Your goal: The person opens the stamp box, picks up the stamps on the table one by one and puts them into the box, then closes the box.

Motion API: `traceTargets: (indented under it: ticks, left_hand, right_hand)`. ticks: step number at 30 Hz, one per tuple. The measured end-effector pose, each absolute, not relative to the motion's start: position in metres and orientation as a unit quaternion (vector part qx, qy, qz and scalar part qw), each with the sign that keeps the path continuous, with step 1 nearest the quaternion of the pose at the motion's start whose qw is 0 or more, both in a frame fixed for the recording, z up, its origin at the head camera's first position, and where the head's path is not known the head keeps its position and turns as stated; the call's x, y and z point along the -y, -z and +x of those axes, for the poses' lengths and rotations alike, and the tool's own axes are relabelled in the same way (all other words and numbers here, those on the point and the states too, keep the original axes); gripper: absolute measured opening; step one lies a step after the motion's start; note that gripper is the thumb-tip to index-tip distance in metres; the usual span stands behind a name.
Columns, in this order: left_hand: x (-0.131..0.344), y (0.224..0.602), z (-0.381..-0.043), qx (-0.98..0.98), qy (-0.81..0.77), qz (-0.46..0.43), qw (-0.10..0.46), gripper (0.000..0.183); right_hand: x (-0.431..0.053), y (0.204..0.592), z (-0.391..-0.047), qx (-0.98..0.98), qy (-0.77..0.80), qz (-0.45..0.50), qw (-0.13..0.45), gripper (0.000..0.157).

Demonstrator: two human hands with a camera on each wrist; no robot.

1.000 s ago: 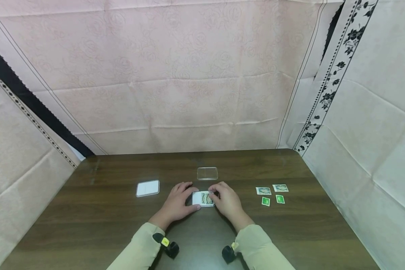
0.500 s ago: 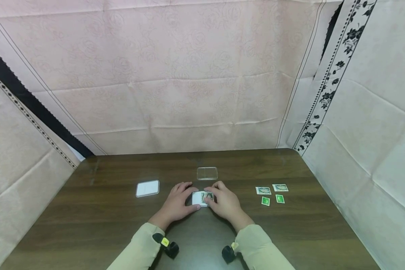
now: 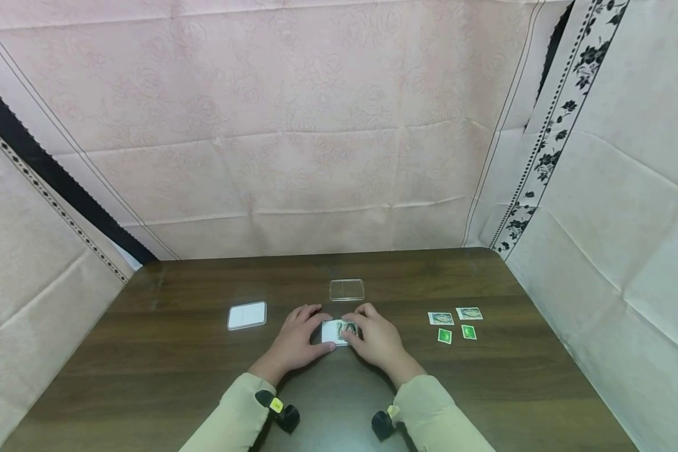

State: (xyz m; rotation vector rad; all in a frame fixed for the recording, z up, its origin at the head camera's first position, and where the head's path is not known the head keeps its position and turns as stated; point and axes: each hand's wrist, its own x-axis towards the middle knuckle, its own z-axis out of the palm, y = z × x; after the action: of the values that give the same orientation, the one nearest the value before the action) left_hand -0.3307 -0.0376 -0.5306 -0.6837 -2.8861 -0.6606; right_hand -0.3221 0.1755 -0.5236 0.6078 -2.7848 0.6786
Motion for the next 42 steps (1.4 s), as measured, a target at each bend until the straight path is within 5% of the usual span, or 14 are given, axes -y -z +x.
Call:
traceTargets:
  ticks: [42]
  left_hand:
    - [0.0383,0.5306,-0.3294,0.945,0.205,-0.251,0.050,0.040]
  right_hand:
    - [-0.1745,0.5230,-0.3235,0.947,-0.235,0.197,0.093,0.031]
